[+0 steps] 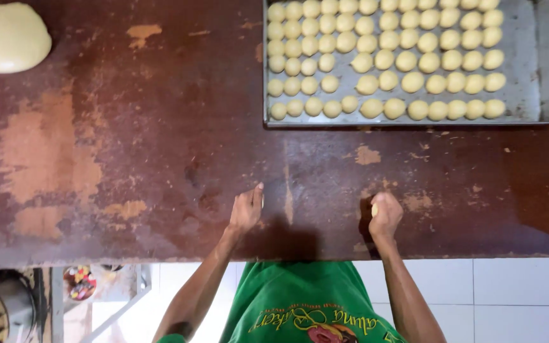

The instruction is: Rolling small portions of dough into spheres and arranging them in a metal tray.

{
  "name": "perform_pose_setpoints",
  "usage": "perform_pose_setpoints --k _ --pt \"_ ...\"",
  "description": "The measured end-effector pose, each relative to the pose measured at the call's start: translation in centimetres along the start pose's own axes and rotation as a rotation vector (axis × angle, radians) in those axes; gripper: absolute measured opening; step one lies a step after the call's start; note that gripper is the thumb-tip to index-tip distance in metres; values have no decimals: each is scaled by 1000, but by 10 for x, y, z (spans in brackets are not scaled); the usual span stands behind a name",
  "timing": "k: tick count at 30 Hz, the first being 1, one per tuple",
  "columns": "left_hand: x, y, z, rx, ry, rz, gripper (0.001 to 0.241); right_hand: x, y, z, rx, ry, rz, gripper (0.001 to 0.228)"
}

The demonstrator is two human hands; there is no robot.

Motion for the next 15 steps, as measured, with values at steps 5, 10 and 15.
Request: perform_pose_setpoints --k 5,10,15 --pt "30 -1 -82 -546 866 141 35 6 14 -67 229 0 -10 34" --pt "35 -52 -16 -520 456 -482 62 28 -19 -83 555 -751 -477 42" --pt "-38 -46 -10 -798 690 -481 41 -39 8 -135 1164 -526 -680 54"
Point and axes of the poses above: each hand's wrist, its own x-axis away from the middle knuckle, its own y-axis out of the palm, z = x × y, the point moved 1 cm from there along -x, towards the middle knuckle, and after that the axes turned 10 degrees about x, right-handed, at the moved point
